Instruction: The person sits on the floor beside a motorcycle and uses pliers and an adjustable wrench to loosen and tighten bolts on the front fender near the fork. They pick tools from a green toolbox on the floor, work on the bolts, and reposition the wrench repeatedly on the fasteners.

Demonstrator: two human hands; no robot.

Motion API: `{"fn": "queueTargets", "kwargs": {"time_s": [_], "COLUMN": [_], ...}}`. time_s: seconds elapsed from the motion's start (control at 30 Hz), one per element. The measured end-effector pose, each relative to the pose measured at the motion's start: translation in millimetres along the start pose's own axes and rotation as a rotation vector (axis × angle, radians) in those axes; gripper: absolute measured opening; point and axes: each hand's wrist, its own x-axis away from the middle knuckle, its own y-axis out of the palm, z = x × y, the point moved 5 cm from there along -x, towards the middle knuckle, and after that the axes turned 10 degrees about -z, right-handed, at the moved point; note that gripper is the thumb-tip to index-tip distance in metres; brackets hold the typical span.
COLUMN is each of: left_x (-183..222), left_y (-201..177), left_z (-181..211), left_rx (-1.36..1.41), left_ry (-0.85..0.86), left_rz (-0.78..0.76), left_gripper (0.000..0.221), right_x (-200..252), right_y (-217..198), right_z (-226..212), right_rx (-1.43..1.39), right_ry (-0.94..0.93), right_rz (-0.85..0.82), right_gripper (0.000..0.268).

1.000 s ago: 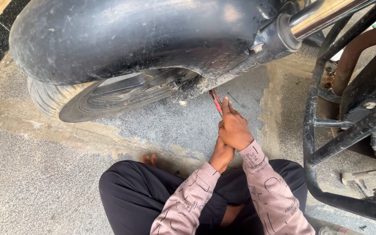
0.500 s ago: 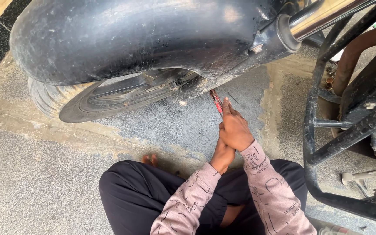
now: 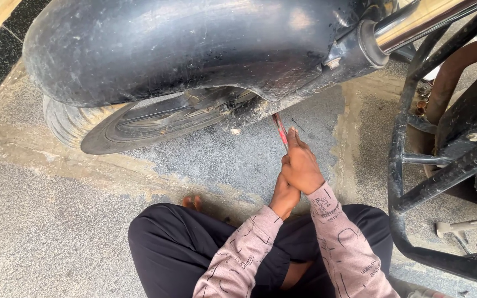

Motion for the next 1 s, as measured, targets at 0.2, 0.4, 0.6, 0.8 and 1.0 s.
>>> {"fn": "queueTargets", "kwargs": {"time_s": [0.2, 0.4, 0.6, 0.8, 1.0], "left_x": [3.7, 55.6, 94.1, 107.6, 104.6], "left_y": [-9.7, 15.1, 15.4, -2.3, 4.6], "left_z": [-40.7, 58.3, -13.2, -40.5, 26.5], "left_rx": [0.085, -0.46, -0.382, -0.057, -0.744], "left_ry": [-0.003, 0.181, -0.179, -0.255, 0.05], "left_rz": [-0.062, 0.124, 0.03, 0.063, 0.099], "left_gripper": [0.029, 0.027, 0.037, 0.031, 0.019], "right_x": [16.0, 56.0, 113.2, 151.2, 124.0], "right_y": [7.2, 45.1, 54.1, 105.4, 76.6], "right_z": [32.2, 72.7, 40.7, 70.7, 55.8], "right_rx": [-0.634, -1.254, -1.419, -1.435, -1.302], "right_ry": [-0.012, 0.24, 0.528, 0.501, 0.267], "right_rz": [0.118, 0.113, 0.167, 0.184, 0.104], "right_gripper": [0.067, 0.022, 0.028, 0.032, 0.046]}}
